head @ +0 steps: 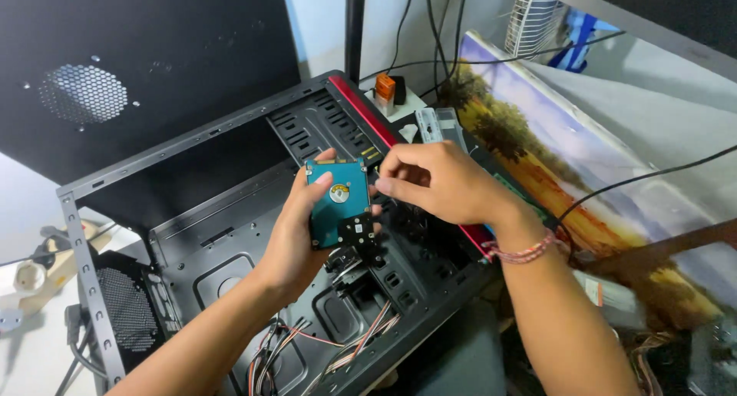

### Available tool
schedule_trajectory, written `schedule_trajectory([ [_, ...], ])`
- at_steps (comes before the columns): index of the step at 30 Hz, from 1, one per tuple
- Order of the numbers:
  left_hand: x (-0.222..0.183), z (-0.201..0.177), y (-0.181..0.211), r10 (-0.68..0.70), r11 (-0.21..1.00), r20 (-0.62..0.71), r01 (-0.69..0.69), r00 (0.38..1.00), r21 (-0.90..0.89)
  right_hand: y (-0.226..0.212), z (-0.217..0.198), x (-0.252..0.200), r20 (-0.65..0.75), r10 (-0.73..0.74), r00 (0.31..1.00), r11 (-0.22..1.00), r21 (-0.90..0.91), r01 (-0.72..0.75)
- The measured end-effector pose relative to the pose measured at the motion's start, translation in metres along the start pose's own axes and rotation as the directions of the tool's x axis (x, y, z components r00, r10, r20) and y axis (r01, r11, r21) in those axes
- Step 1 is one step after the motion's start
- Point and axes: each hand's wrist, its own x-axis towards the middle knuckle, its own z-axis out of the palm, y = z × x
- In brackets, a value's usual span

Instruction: The person picks up a hard drive from the workbench, holds it over an open computer case, and brushes dust off the drive and the case interior with a yellow-handled brush, turning the drive to clean different sides. They then set the drive aside and use a blue-handled tool to work on components inside the case.

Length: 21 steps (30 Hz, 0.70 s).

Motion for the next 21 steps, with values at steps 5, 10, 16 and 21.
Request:
schedule_trajectory([
  [5, 0.021, 0.031, -0.017, -0.025, 0.999, 0.125, 0.03, 0.992, -0.039, 0.014, -0.037, -0.049, -0.042, 0.151, 0.988, 0.985, -0.075, -0.153],
  [10, 0.046, 0.068, -0.032, -0.041, 0.996, 0.204, 0.055, 0.978, -0.063, 0.042, -0.057, -0.086, -0.084, 0.24, 0.967, 0.97, 0.05, -0.237],
  [16, 0.071, 0.087, -0.056, -0.04, 0.995, 0.252, 0.061, 0.967, -0.077, 0.073, -0.065, -0.108, -0.216, 0.266, 0.94, 0.956, -0.063, -0.285],
  [21, 0.076, 0.085, -0.065, -0.106, 0.992, 0.196, 0.118, 0.975, -0.049, 0.125, -0.051, -0.12, -0.319, 0.464, 0.826, 0.85, -0.101, -0.517],
])
